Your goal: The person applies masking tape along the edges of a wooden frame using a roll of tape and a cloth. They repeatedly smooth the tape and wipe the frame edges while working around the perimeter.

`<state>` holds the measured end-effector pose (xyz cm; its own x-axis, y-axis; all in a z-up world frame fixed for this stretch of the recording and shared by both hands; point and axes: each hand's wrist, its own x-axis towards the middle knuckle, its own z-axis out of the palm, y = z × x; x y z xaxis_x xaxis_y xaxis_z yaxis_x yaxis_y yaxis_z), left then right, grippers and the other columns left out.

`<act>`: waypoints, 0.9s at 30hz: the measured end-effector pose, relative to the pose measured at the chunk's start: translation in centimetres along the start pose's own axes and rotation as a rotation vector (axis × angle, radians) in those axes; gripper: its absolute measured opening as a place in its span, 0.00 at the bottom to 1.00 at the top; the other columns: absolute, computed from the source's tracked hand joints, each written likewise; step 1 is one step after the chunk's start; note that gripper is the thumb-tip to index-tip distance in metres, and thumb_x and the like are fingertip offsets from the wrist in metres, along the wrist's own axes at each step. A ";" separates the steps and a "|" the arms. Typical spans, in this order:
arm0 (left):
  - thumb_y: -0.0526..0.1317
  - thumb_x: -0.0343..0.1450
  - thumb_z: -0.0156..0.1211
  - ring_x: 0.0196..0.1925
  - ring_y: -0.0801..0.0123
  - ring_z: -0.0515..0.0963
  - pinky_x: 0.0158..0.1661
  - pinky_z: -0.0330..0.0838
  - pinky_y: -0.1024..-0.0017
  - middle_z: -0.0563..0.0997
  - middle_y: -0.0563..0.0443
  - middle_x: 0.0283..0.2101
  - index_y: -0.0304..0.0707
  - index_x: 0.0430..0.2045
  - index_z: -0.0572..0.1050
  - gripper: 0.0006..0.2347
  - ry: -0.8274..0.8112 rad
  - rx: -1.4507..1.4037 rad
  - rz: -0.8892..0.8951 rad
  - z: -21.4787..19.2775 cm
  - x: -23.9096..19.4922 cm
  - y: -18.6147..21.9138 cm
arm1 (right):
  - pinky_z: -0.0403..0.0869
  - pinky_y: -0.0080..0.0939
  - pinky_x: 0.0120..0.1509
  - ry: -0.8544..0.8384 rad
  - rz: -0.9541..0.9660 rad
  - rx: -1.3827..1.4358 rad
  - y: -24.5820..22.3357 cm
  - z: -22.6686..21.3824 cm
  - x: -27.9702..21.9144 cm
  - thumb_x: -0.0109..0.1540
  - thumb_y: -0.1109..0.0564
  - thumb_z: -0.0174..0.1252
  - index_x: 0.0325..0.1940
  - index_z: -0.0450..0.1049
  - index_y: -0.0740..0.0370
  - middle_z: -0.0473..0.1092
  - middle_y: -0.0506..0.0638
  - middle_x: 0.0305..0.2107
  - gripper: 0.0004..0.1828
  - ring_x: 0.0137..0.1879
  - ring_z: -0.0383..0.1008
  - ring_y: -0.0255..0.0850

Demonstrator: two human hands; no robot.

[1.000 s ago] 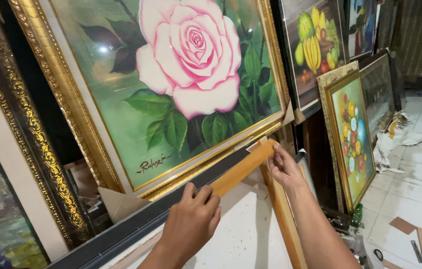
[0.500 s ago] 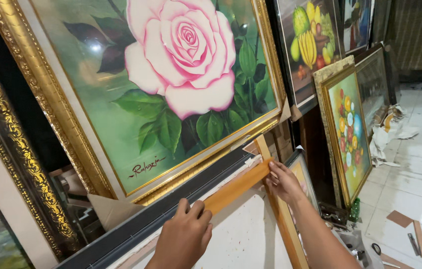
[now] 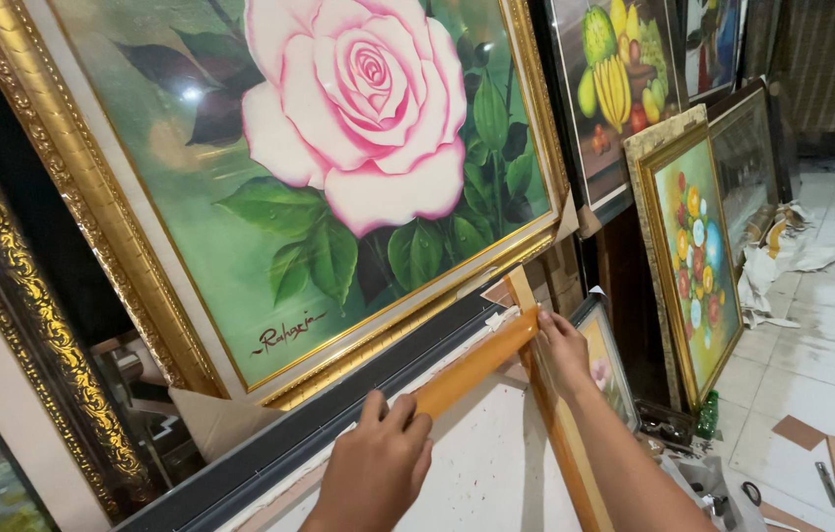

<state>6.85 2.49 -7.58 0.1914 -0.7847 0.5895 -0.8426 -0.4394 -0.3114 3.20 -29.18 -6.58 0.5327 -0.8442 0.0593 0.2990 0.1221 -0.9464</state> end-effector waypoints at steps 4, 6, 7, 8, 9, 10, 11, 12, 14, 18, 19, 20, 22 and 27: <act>0.45 0.73 0.73 0.45 0.55 0.71 0.17 0.77 0.59 0.75 0.59 0.42 0.46 0.34 0.76 0.09 0.020 0.044 -0.021 -1.6 0.8 -0.2 | 0.73 0.40 0.72 0.061 0.003 0.041 -0.6 1.9 -0.2 0.68 0.46 0.69 0.63 0.83 0.60 0.81 0.53 0.59 0.23 0.66 0.78 0.45; 0.47 0.75 0.70 0.49 0.54 0.70 0.13 0.79 0.55 0.74 0.58 0.45 0.47 0.35 0.76 0.09 -0.074 0.060 -0.090 -0.4 0.2 -0.9 | 0.81 0.35 0.61 0.026 0.115 0.209 -0.3 2.5 -0.2 0.70 0.50 0.68 0.67 0.82 0.57 0.82 0.53 0.56 0.22 0.58 0.81 0.41; 0.47 0.75 0.70 0.49 0.54 0.70 0.13 0.79 0.55 0.74 0.58 0.45 0.47 0.35 0.76 0.09 -0.075 0.064 -0.091 -0.4 0.1 -0.9 | 0.81 0.35 0.61 0.023 0.117 0.212 -0.3 2.5 -0.3 0.70 0.50 0.68 0.67 0.82 0.57 0.82 0.53 0.56 0.22 0.58 0.81 0.41; 0.47 0.75 0.71 0.49 0.53 0.70 0.15 0.80 0.55 0.74 0.57 0.45 0.46 0.35 0.76 0.10 -0.087 0.055 -0.092 -0.4 0.1 -1.0 | 0.79 0.37 0.65 0.035 0.084 0.150 -0.2 2.6 -0.4 0.68 0.47 0.69 0.65 0.83 0.55 0.81 0.51 0.59 0.22 0.62 0.80 0.42; 0.47 0.75 0.72 0.48 0.53 0.71 0.17 0.81 0.55 0.75 0.56 0.46 0.46 0.36 0.77 0.10 -0.099 0.044 -0.095 -0.4 0.0 -1.0 | 0.77 0.39 0.70 0.047 0.052 0.086 -0.1 2.6 -0.5 0.67 0.44 0.70 0.63 0.84 0.53 0.80 0.50 0.61 0.22 0.66 0.78 0.43; 0.47 0.75 0.72 0.48 0.53 0.71 0.17 0.81 0.55 0.75 0.56 0.46 0.46 0.36 0.77 0.10 -0.101 0.046 -0.097 -0.4 -0.2 -1.1 | 0.77 0.39 0.70 0.045 0.054 0.086 -0.1 2.7 -0.4 0.67 0.44 0.70 0.63 0.84 0.53 0.80 0.50 0.61 0.22 0.66 0.78 0.43; 0.47 0.74 0.73 0.48 0.53 0.71 0.16 0.80 0.56 0.75 0.57 0.45 0.47 0.35 0.77 0.10 -0.076 0.070 -0.088 -0.3 -0.2 -1.1 | 0.77 0.41 0.70 0.045 0.082 0.090 -0.1 2.6 -0.4 0.66 0.44 0.70 0.64 0.84 0.53 0.80 0.51 0.62 0.24 0.66 0.78 0.44; 0.47 0.73 0.73 0.47 0.54 0.71 0.16 0.79 0.57 0.75 0.58 0.44 0.48 0.35 0.78 0.10 -0.051 0.095 -0.080 -0.3 -0.2 -1.1 | 0.77 0.43 0.71 0.045 0.110 0.094 -0.2 2.5 -0.3 0.66 0.44 0.71 0.65 0.83 0.53 0.80 0.51 0.62 0.25 0.67 0.79 0.46; 0.46 0.74 0.73 0.48 0.53 0.72 0.19 0.81 0.57 0.77 0.57 0.45 0.47 0.37 0.79 0.09 -0.084 0.064 -0.097 -0.5 -0.1 -1.2 | 0.76 0.41 0.71 0.038 0.107 0.098 -0.2 2.4 -0.4 0.66 0.46 0.71 0.64 0.84 0.53 0.81 0.50 0.60 0.23 0.65 0.79 0.43; 0.46 0.73 0.72 0.46 0.55 0.72 0.18 0.78 0.58 0.76 0.59 0.44 0.48 0.32 0.77 0.09 -0.032 0.092 -0.093 -0.8 0.0 -1.4 | 0.75 0.41 0.70 0.029 0.069 0.093 -0.3 2.4 -0.5 0.65 0.48 0.73 0.60 0.86 0.53 0.82 0.48 0.56 0.19 0.64 0.78 0.40; 0.46 0.73 0.72 0.46 0.55 0.72 0.18 0.78 0.58 0.76 0.59 0.44 0.48 0.32 0.77 0.09 -0.032 0.092 -0.094 -0.9 0.0 -1.5 | 0.75 0.41 0.70 0.028 0.069 0.092 -0.3 2.6 -0.6 0.65 0.48 0.73 0.60 0.86 0.53 0.82 0.48 0.56 0.19 0.64 0.78 0.40; 0.47 0.74 0.72 0.48 0.54 0.71 0.18 0.80 0.57 0.76 0.58 0.45 0.48 0.35 0.77 0.09 -0.080 0.070 -0.116 -1.0 0.0 -1.5 | 0.73 0.44 0.77 0.028 0.067 0.120 -0.3 2.6 -0.7 0.64 0.49 0.72 0.66 0.80 0.53 0.76 0.50 0.65 0.25 0.71 0.74 0.44; 0.47 0.75 0.72 0.50 0.54 0.70 0.18 0.82 0.55 0.75 0.58 0.46 0.47 0.37 0.77 0.09 -0.127 0.050 -0.138 -1.0 0.0 -1.6 | 0.70 0.47 0.84 0.026 0.065 0.148 -0.3 2.8 -0.9 0.63 0.50 0.71 0.72 0.74 0.52 0.70 0.52 0.74 0.32 0.79 0.70 0.47; 0.46 0.75 0.71 0.49 0.54 0.71 0.20 0.84 0.55 0.77 0.56 0.46 0.47 0.38 0.79 0.08 -0.132 0.056 -0.136 -1.3 0.2 -1.4 | 0.74 0.38 0.63 0.105 -0.098 0.102 0.3 3.0 -1.3 0.67 0.51 0.74 0.50 0.82 0.55 0.78 0.46 0.48 0.12 0.56 0.76 0.39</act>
<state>7.49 3.49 -6.05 0.3689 -0.7658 0.5268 -0.7762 -0.5656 -0.2787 4.96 -26.50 -5.96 0.4131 -0.9038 0.1116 0.4272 0.0841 -0.9002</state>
